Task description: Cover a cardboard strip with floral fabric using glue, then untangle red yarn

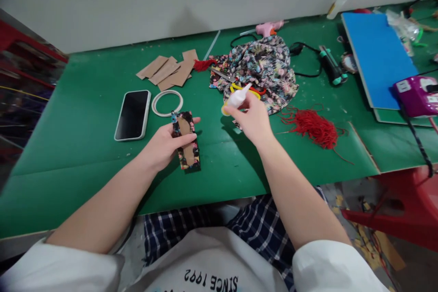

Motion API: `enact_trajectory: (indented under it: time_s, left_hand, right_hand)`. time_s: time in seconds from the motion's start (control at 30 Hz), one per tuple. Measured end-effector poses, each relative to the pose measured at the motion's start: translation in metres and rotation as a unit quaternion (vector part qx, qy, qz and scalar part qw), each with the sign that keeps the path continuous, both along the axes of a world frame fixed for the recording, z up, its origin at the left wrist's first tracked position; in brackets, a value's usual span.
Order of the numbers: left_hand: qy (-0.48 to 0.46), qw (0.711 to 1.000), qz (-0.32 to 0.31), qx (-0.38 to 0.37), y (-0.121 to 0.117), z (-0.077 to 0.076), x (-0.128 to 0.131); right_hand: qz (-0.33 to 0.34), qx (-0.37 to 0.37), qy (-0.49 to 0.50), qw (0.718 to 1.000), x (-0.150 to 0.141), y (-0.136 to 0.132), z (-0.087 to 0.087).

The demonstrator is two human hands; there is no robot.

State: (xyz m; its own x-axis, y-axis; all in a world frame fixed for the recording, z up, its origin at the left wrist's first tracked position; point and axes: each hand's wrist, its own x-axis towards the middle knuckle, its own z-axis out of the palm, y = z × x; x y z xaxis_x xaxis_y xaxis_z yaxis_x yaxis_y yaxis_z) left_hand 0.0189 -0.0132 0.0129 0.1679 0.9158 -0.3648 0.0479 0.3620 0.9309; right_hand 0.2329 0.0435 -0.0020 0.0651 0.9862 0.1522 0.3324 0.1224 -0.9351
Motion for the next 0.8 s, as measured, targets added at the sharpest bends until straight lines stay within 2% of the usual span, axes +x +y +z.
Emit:
enact_trajectory:
  time_s: [0.1,0.17,0.37,0.57,0.63,0.7,0.8]
  left_hand:
    - [-0.080,0.995,-0.033,-0.039,-0.008,0.009,0.005]
    - [-0.115,0.991,-0.054,-0.044,-0.012,0.014,0.006]
    - [-0.166,0.977,-0.110,-0.075,-0.020,0.021,0.008]
    - [-0.188,0.971,-0.132,-0.061,-0.021,0.021,0.006]
    - [-0.191,0.969,-0.145,-0.052,-0.022,0.020,0.004]
    - [-0.197,0.967,-0.160,-0.035,-0.022,0.020,0.002]
    - [-0.207,0.962,-0.178,-0.016,-0.023,0.020,0.000]
  right_hand:
    - [0.028,0.021,-0.187,0.982,-0.008,-0.002,-0.008]
    - [0.036,0.042,-0.254,0.966,-0.010,-0.002,-0.011]
    - [0.033,0.079,-0.321,0.943,-0.005,-0.001,-0.014]
    - [0.049,0.095,-0.362,0.926,0.001,0.000,-0.016]
    - [0.068,0.103,-0.386,0.914,0.006,-0.002,-0.009]
    - [0.079,0.102,-0.408,0.904,0.012,-0.009,0.005]
    - [0.022,0.044,-0.407,0.912,0.021,-0.032,0.038]
